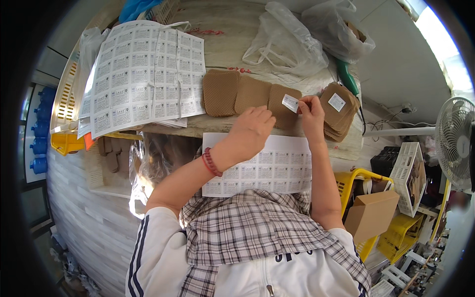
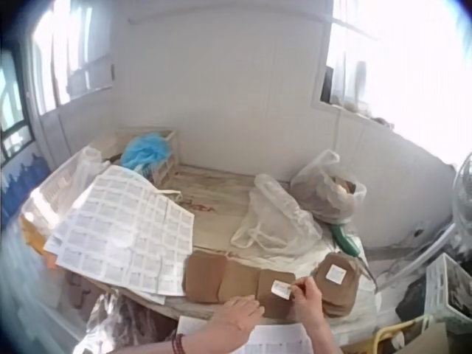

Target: The person applies adhesive labels to small brown pads at a workbench. They peel labels from a sheet, place them on the pads, and stack the labeled pads. The person also handles a plastic bag and retrieves more pads from a basket.

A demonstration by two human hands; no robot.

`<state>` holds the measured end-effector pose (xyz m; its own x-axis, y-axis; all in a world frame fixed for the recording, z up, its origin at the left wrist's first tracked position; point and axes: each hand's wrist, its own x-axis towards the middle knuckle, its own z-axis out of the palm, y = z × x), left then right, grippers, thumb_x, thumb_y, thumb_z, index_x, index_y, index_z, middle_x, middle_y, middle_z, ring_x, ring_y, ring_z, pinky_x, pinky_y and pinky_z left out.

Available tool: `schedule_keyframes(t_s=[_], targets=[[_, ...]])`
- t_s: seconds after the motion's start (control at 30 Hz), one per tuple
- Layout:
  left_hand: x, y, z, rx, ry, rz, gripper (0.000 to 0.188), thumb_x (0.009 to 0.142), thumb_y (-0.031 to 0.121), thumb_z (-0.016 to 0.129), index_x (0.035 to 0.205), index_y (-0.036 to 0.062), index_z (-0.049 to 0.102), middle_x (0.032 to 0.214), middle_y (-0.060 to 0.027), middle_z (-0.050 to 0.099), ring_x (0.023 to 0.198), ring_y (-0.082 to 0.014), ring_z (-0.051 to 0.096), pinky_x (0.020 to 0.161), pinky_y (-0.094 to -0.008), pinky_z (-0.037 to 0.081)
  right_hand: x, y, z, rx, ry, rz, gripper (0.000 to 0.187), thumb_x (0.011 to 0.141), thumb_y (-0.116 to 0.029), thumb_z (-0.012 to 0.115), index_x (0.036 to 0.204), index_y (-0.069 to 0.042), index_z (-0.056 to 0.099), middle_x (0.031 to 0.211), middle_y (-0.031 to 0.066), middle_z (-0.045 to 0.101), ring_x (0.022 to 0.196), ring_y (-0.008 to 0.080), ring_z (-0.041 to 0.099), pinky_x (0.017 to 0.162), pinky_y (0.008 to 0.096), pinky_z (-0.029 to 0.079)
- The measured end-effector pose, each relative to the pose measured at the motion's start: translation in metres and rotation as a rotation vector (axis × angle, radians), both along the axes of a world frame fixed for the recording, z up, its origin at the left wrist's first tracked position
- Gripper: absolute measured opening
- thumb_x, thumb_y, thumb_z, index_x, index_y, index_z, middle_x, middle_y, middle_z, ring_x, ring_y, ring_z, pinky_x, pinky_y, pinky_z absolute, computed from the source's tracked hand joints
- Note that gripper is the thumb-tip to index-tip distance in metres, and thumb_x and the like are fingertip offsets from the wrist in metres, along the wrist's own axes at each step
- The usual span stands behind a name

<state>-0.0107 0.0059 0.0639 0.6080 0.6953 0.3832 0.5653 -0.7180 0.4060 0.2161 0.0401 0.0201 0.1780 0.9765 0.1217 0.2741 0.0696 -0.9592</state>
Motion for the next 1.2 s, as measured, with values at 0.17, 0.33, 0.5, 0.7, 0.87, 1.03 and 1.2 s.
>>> schedule_keyframes(t_s=[0.17,0.33,0.5,0.7,0.87,1.03,1.2], targets=[[0.031,0.016,-0.023,-0.044,0.053,-0.022,0.03,0.082,0.0,0.057,0.11,-0.0088,0.063,0.113,-0.0205,0.063,0.118,-0.0384,0.058,0.103,-0.0471,0.044,0.005,0.017,-0.019,-0.052,-0.16,-0.006,0.004,0.094,-0.004,0.063,0.097,-0.002,0.06,0.081,0.0069,0.064,0.072,0.0153,0.058,0.068,0.0302,0.049],[0.031,0.017,-0.034,-0.101,0.078,-0.022,0.027,0.081,-0.001,0.056,0.107,-0.0081,0.063,0.113,-0.0212,0.063,0.119,-0.0391,0.057,0.103,-0.0472,0.044,0.007,0.022,-0.026,-0.05,-0.195,-0.004,0.005,0.093,-0.003,0.063,0.097,-0.001,0.061,0.083,0.0106,0.066,0.073,0.0199,0.06,0.071,0.0324,0.05],[0.032,0.017,-0.036,-0.084,0.048,-0.008,0.026,0.082,-0.001,0.056,0.106,-0.0075,0.063,0.113,-0.0212,0.063,0.118,-0.0393,0.058,0.103,-0.0472,0.044,0.007,0.022,-0.022,-0.064,-0.208,0.008,0.005,0.092,-0.003,0.063,0.096,-0.001,0.06,0.084,0.0128,0.067,0.075,0.023,0.062,0.072,0.0335,0.05],[0.033,0.017,-0.037,-0.098,0.023,0.003,0.021,0.084,0.002,0.058,0.103,-0.0064,0.063,0.11,-0.0204,0.062,0.116,-0.0387,0.058,0.102,-0.0468,0.044,0.007,0.023,-0.022,-0.059,-0.255,-0.008,0.005,0.092,-0.003,0.063,0.096,-0.001,0.061,0.085,0.0147,0.067,0.075,0.0273,0.064,0.072,0.0354,0.051],[0.035,0.019,-0.038,-0.072,-0.013,-0.005,0.013,0.085,0.003,0.059,0.095,-0.0037,0.062,0.1,-0.018,0.06,0.106,-0.0369,0.059,0.096,-0.0454,0.045,0.004,0.023,-0.016,-0.079,-0.289,-0.018,0.005,0.092,-0.004,0.063,0.096,-0.001,0.061,0.086,0.0151,0.068,0.077,0.0292,0.064,0.073,0.0368,0.051],[0.036,0.02,-0.039,-0.044,-0.025,0.005,0.009,0.083,0.004,0.061,0.09,-0.0018,0.059,0.098,-0.0163,0.057,0.097,-0.0348,0.058,0.092,-0.0436,0.045,0.001,0.022,-0.016,-0.054,-0.32,-0.036,0.005,0.092,-0.004,0.063,0.095,-0.001,0.06,0.087,0.0163,0.068,0.078,0.0325,0.065,0.074,0.0388,0.051],[0.036,0.019,-0.036,-0.05,0.017,0.021,0.017,0.082,0.004,0.064,0.098,-0.0011,0.058,0.107,-0.0177,0.055,0.097,-0.0346,0.058,0.091,-0.0428,0.045,-0.002,0.019,-0.015,-0.013,-0.36,-0.057,0.006,0.091,-0.004,0.063,0.095,-0.001,0.06,0.086,0.0167,0.067,0.078,0.0341,0.065,0.074,0.0399,0.051]])
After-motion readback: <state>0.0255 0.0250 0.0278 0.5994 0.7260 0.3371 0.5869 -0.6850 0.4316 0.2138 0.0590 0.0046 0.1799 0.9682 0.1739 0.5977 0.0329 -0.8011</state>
